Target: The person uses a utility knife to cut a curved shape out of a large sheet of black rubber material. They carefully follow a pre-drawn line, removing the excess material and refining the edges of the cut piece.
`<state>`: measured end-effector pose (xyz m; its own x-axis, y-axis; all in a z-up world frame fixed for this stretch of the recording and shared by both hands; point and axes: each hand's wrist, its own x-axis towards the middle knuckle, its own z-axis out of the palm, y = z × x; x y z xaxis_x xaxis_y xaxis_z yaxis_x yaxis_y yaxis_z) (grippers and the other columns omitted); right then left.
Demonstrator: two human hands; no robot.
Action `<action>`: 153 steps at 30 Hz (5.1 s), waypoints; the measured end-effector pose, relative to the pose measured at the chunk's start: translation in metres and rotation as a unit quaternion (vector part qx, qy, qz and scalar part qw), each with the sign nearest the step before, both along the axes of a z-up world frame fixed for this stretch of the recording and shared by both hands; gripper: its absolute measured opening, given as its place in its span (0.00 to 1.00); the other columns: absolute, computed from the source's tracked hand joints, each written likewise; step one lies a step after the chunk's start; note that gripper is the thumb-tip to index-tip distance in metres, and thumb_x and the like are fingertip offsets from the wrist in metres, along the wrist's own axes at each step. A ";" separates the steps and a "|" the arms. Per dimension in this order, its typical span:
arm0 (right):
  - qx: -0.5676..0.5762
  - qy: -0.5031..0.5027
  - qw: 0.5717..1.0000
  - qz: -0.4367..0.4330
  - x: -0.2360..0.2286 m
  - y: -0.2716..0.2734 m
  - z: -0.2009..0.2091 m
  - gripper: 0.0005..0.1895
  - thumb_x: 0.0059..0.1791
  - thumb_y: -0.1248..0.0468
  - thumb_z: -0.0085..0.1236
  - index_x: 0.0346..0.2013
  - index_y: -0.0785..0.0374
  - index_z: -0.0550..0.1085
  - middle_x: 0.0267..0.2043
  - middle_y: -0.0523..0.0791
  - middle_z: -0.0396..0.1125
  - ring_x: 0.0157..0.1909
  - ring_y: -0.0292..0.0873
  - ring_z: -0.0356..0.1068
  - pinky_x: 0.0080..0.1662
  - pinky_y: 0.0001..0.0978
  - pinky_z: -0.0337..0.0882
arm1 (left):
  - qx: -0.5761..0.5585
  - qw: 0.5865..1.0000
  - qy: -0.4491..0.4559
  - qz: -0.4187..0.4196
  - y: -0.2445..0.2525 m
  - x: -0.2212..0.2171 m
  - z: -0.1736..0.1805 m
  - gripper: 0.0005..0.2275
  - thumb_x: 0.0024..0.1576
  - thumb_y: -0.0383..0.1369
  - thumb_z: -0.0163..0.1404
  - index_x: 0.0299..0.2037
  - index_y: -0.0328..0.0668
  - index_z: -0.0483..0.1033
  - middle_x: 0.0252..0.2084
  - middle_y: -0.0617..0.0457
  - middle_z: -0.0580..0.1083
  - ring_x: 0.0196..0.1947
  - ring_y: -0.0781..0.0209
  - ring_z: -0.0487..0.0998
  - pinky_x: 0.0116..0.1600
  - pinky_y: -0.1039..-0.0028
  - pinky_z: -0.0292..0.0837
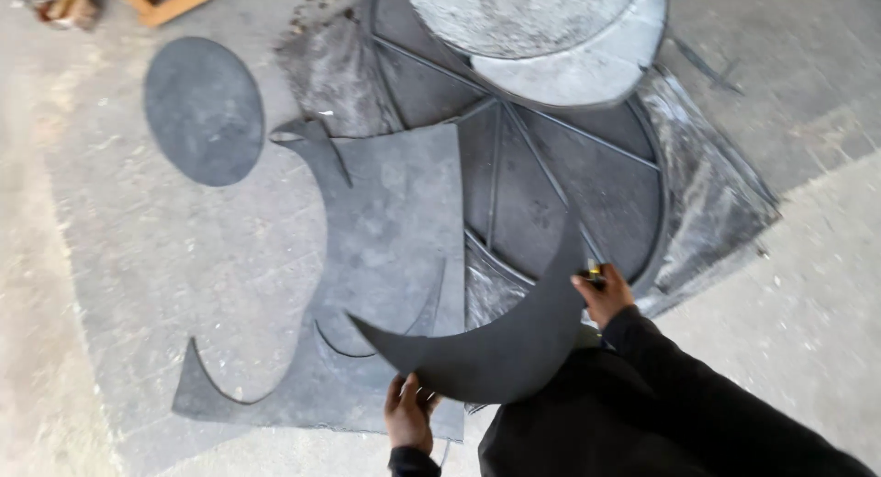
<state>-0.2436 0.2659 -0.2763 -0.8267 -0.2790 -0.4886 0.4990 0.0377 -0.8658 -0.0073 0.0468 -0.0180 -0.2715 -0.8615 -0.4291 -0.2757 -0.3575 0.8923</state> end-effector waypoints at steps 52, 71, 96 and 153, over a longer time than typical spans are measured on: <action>0.186 0.004 0.973 -0.134 -0.419 -0.011 -0.117 0.33 0.46 0.53 0.67 0.66 0.48 0.71 0.54 0.52 0.73 0.57 0.57 0.72 0.56 0.52 0.75 | 0.033 0.971 -0.107 -0.212 -0.010 -0.534 -0.117 0.21 0.69 0.31 0.41 0.70 0.36 0.52 0.58 0.31 0.69 0.48 0.41 0.82 0.58 0.48 0.83; 0.317 0.036 0.948 0.013 -0.453 -0.013 -0.130 0.44 0.38 0.39 0.70 0.66 0.42 0.67 0.53 0.46 0.70 0.56 0.52 0.73 0.58 0.41 0.71 | -0.042 0.937 -0.256 -0.234 -0.066 -0.554 -0.180 0.14 0.63 0.27 0.52 0.54 0.24 0.65 0.41 0.29 0.76 0.36 0.44 0.84 0.42 0.54 0.88; 0.243 -0.001 0.963 -0.120 -0.483 -0.011 -0.176 0.21 0.41 0.51 0.74 0.40 0.53 0.74 0.34 0.47 0.73 0.43 0.53 0.75 0.45 0.46 0.74 | -0.064 0.957 -0.189 -0.209 -0.034 -0.554 -0.150 0.11 0.64 0.26 0.50 0.50 0.24 0.65 0.43 0.32 0.72 0.39 0.44 0.83 0.47 0.55 0.87; 0.309 0.122 0.939 -0.088 -0.563 0.006 -0.189 0.17 0.44 0.49 0.72 0.42 0.51 0.77 0.34 0.49 0.73 0.42 0.60 0.75 0.42 0.53 0.73 | -0.131 0.942 -0.240 -0.196 -0.051 -0.558 -0.158 0.12 0.59 0.26 0.57 0.48 0.26 0.69 0.39 0.38 0.73 0.29 0.51 0.84 0.39 0.66 0.88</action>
